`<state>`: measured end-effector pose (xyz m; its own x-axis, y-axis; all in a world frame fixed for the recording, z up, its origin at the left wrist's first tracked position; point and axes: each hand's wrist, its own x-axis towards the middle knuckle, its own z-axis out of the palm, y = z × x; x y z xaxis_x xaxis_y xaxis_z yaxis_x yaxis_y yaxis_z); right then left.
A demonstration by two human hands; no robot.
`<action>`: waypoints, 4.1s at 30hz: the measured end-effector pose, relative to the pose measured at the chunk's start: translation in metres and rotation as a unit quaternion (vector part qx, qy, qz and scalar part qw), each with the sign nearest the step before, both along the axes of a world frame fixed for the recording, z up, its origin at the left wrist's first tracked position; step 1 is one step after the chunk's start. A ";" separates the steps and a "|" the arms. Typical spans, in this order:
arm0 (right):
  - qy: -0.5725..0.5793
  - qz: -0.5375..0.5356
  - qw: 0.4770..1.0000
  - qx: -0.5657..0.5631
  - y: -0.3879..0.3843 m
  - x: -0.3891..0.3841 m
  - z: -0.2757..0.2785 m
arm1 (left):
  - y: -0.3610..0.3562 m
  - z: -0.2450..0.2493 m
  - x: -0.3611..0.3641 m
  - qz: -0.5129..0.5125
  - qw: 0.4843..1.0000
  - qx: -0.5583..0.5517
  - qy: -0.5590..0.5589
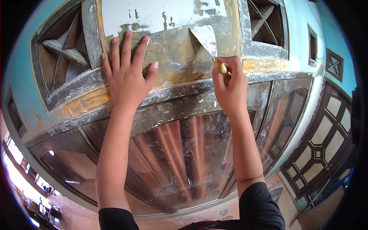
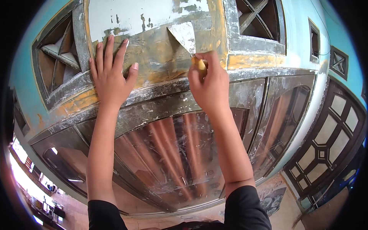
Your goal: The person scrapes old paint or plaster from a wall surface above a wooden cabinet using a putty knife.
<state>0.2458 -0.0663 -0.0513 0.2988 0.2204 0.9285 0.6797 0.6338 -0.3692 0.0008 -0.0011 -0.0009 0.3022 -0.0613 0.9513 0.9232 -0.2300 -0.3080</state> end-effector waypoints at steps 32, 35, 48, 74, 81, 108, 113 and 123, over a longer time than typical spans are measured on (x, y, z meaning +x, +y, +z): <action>0.158 0.418 0.873 -0.195 -0.002 -0.013 0.003 | 0.003 0.001 0.000 -0.014 1.000 0.013 -0.001; 0.167 0.428 0.863 -0.211 -0.008 -0.023 -0.011 | 0.003 0.001 0.000 -0.012 1.000 0.014 -0.001; 0.124 0.392 0.891 -0.193 -0.004 -0.029 0.005 | 0.004 0.000 -0.001 -0.012 1.000 0.013 -0.001; 0.121 0.401 0.880 -0.224 -0.011 -0.049 0.003 | 0.010 0.000 -0.002 -0.011 1.000 0.011 -0.007; 0.119 0.417 0.874 -0.220 -0.011 -0.053 0.010 | 0.006 -0.001 0.000 -0.001 1.000 0.002 -0.008; 0.117 0.463 0.845 -0.242 -0.007 -0.080 0.009 | 0.008 -0.002 0.000 -0.009 0.999 0.000 -0.032; 0.117 0.459 0.849 -0.235 0.001 -0.080 0.013 | 0.007 -0.002 0.000 -0.008 0.999 0.003 -0.031; 0.121 0.458 0.851 -0.229 -0.004 -0.069 0.012 | 0.007 -0.003 -0.001 0.004 1.000 0.000 -0.031</action>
